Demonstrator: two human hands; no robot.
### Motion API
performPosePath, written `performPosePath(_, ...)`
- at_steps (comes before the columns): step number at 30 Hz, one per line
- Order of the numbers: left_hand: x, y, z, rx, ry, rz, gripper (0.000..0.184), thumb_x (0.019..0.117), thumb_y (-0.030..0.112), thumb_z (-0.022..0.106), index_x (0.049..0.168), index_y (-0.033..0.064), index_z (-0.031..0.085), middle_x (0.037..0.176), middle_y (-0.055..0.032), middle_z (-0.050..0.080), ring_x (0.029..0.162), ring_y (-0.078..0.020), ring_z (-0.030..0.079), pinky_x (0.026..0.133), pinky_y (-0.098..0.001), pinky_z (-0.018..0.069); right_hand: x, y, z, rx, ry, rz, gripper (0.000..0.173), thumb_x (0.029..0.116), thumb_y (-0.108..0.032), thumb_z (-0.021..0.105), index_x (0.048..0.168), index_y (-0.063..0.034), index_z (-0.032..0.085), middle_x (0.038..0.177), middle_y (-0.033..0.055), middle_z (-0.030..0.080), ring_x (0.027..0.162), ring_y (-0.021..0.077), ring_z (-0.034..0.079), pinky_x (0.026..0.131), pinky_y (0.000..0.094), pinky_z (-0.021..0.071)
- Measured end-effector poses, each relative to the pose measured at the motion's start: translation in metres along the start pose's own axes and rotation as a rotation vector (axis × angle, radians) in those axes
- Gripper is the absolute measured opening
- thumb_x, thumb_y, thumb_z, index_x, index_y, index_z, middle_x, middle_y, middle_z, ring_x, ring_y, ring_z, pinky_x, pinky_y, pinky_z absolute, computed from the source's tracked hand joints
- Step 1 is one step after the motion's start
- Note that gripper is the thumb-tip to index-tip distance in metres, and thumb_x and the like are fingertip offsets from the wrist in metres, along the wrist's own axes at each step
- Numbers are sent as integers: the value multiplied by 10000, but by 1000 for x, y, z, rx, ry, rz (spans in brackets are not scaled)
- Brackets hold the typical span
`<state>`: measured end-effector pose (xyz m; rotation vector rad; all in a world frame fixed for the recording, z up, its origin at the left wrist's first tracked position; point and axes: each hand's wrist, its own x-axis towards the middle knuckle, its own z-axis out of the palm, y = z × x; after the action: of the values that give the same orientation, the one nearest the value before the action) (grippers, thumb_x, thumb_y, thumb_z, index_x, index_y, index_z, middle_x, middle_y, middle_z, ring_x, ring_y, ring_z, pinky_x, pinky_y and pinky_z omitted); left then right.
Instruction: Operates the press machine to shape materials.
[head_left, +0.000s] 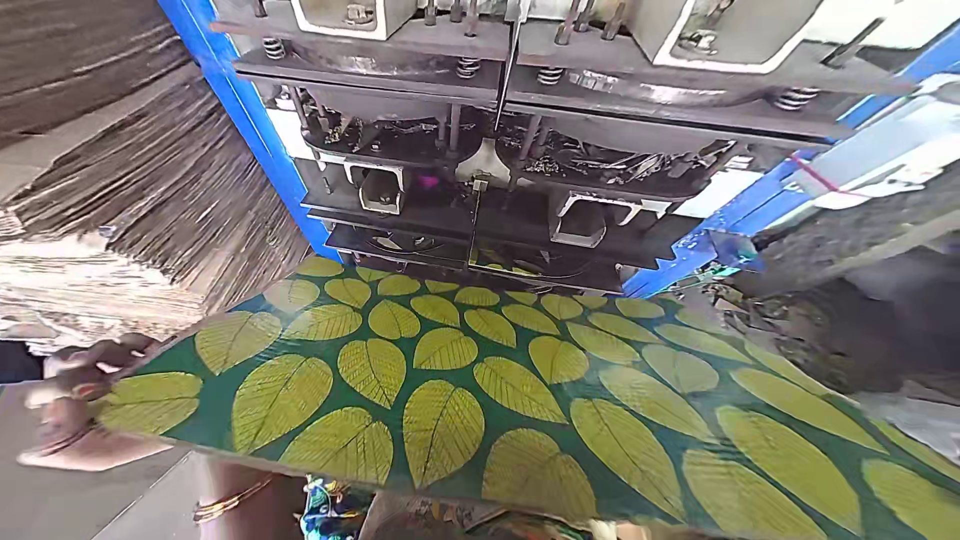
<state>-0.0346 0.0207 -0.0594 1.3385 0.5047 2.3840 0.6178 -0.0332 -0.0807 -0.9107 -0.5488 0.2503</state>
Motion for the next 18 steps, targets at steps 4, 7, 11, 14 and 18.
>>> performPosePath(4, -30, -58, 50, 92, 398, 97, 398, 979, 153, 246, 797, 132, 599, 793, 3, 678, 820, -126, 670, 802, -307, 554, -15, 68, 5, -49, 111, 109, 266, 1000, 2, 318, 1221, -4, 465, 1213, 48, 632, 1121, 105, 628, 958, 322, 544)
performPosePath(7, -45, -80, 68, 175, 679, -36, 439, 1034, 103, 140, 816, 114, 521, 686, 33, 617, 696, -81, 651, 699, -265, 565, -30, 93, 22, -140, 337, 253, 243, 964, 29, 412, 1189, -27, 484, 1037, 42, 587, 927, 98, 617, 812, 319, 560)
performPosePath(11, -50, -70, 68, 204, 640, -98, 490, 1024, 101, 116, 801, 140, 549, 711, 57, 654, 741, -52, 671, 756, -236, 569, -26, 97, 4, -167, 259, 181, 256, 944, 72, 388, 1171, 11, 490, 1133, 63, 631, 1029, 98, 637, 887, 303, 560)
performPosePath(14, -52, -84, 64, 182, 626, -278, 380, 1010, 116, 212, 837, 148, 549, 745, 45, 653, 747, -56, 664, 726, -243, 571, -17, 108, 14, -209, 259, 248, 268, 944, 56, 387, 1187, -2, 485, 1140, 53, 621, 999, 86, 641, 849, 296, 567)
performPosePath(18, -43, -162, 53, 408, 645, -626, 182, 1035, 97, 397, 1149, 35, 525, 927, -27, 615, 814, -109, 637, 743, -342, 579, 4, 169, 57, -335, 158, 352, 374, 971, 34, 424, 1344, 67, 428, 1278, 135, 561, 1071, 121, 599, 898, 314, 541)
